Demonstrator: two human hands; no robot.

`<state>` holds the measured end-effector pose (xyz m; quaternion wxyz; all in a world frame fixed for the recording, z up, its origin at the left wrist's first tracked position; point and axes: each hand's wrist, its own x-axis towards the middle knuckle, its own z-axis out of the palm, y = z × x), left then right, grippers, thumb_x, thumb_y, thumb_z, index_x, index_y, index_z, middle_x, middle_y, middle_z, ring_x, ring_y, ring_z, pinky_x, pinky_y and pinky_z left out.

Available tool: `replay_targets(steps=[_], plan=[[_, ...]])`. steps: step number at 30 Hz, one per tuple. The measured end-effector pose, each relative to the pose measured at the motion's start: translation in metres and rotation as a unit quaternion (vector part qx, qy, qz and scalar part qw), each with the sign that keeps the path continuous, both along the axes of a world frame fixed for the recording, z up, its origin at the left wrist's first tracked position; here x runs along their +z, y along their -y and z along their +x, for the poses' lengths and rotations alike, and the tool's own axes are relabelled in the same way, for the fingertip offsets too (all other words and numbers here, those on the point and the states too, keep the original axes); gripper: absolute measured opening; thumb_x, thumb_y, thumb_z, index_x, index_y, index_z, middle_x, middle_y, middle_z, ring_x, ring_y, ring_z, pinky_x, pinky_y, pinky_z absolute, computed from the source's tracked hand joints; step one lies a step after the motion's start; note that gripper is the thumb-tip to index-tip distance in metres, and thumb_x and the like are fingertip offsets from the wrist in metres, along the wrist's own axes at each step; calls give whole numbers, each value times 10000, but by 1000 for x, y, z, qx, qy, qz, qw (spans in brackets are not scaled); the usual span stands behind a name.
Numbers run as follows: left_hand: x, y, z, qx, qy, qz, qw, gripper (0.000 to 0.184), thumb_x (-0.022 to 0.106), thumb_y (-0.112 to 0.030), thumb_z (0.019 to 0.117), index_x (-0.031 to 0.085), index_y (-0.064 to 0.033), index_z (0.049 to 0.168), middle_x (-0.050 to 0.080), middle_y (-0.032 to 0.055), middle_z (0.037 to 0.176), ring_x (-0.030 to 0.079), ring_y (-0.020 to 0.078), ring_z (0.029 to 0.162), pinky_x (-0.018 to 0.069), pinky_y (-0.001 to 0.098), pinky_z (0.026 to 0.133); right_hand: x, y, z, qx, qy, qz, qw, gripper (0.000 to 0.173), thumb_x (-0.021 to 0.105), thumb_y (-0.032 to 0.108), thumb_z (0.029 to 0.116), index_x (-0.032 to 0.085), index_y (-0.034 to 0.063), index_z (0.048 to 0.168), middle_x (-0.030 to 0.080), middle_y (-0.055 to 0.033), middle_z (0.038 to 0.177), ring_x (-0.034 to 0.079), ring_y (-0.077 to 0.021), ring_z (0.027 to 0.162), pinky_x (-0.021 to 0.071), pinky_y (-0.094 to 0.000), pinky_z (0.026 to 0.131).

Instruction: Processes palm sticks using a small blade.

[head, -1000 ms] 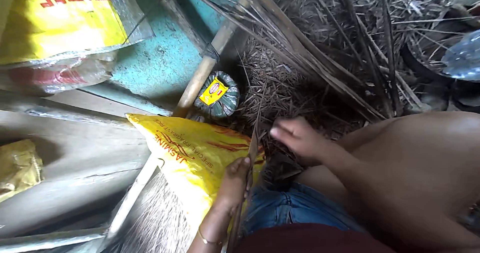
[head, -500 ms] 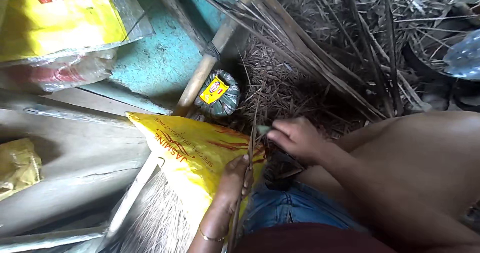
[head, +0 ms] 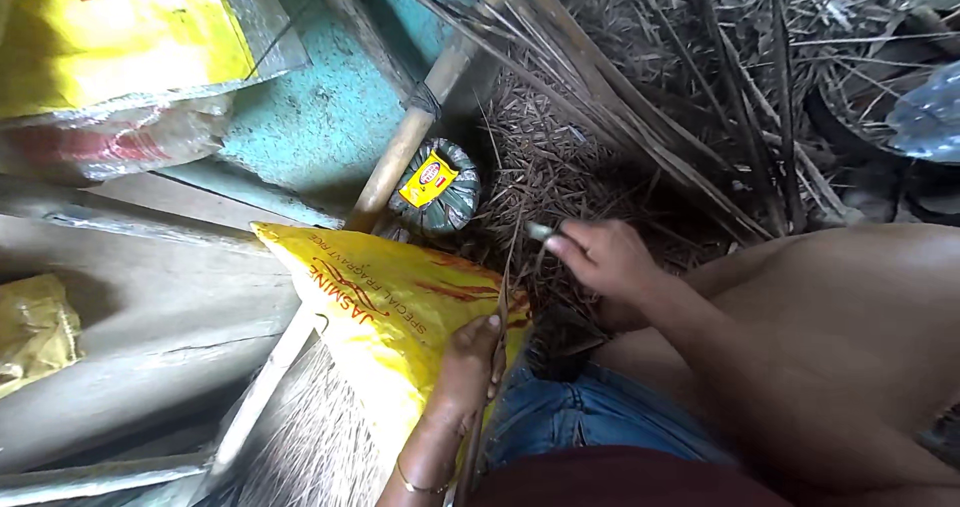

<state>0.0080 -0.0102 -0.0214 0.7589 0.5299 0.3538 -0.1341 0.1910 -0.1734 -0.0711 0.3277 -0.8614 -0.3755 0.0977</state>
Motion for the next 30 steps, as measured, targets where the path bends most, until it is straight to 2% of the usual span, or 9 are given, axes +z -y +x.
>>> replay_targets(steps=[3, 6, 10, 14, 17, 19, 21, 28, 30], plan=[[3, 3, 4, -18, -2, 68, 998, 291, 373, -167, 1115, 561, -66, 918, 442, -54, 547, 389, 13, 392, 356, 157, 376, 3, -8, -29, 159, -49, 18, 986, 529, 409, 468, 1067, 617, 59, 804, 531, -64, 617, 581, -241, 574, 459, -451, 517], [4, 5, 3, -33, 2, 127, 991, 279, 401, -163, 1111, 580, -57, 924, 461, -45, 561, 409, 27, 402, 372, 171, 381, -4, -14, -36, 196, 14, 3, 980, 538, 383, 455, 1075, 616, 52, 806, 552, -86, 616, 610, -269, 566, 462, -455, 493], [4, 3, 2, -42, 14, 148, 988, 299, 401, -161, 1111, 574, -64, 888, 453, -45, 548, 408, 32, 398, 372, 177, 380, -8, -13, -18, 101, 83, -8, 991, 507, 458, 457, 1038, 604, 70, 745, 549, -75, 585, 608, -270, 518, 456, -451, 445], [6, 7, -5, -62, 10, 124, 990, 284, 416, -169, 1105, 586, -68, 902, 460, -39, 574, 401, 36, 411, 365, 184, 389, -7, 3, 23, -89, -12, -47, 995, 517, 446, 451, 1076, 631, 22, 852, 584, -164, 650, 622, -387, 603, 461, -594, 523], [4, 7, -5, -52, 22, 99, 994, 293, 389, -164, 1111, 579, -58, 915, 466, -35, 567, 417, 34, 410, 376, 172, 387, -2, 7, 28, -138, -194, 47, 970, 457, 416, 387, 1109, 658, 29, 960, 506, -85, 653, 496, -232, 554, 411, -442, 529], [3, 7, -1, -62, 37, 94, 993, 293, 385, -166, 1112, 585, -59, 926, 476, -39, 580, 430, 32, 427, 388, 174, 404, 4, 1, 11, -101, -385, 137, 907, 422, 350, 351, 1119, 661, 68, 1163, 457, 27, 587, 400, -62, 442, 371, -233, 422], [4, 7, 0, -85, 36, 81, 992, 285, 370, -173, 1116, 581, -52, 968, 494, -39, 599, 459, 33, 447, 415, 176, 424, 8, -8, -6, -41, -512, 167, 841, 415, 314, 319, 1119, 624, 96, 1280, 469, 46, 576, 399, -27, 429, 352, -180, 413], [3, 4, -4, -72, 8, 45, 996, 285, 342, -177, 1121, 555, -63, 969, 498, -36, 608, 492, 28, 466, 448, 162, 444, 5, -13, 0, -82, -468, 166, 864, 388, 360, 286, 1130, 657, 87, 1283, 465, 27, 581, 372, -36, 424, 319, -179, 397], [2, 3, 1, -42, 5, 45, 998, 290, 337, -169, 1123, 548, -62, 955, 474, -44, 582, 456, 17, 440, 417, 152, 423, 8, -10, -6, -26, -409, 131, 903, 363, 395, 254, 1110, 683, 34, 1113, 479, 21, 615, 420, -57, 494, 379, -231, 485]])
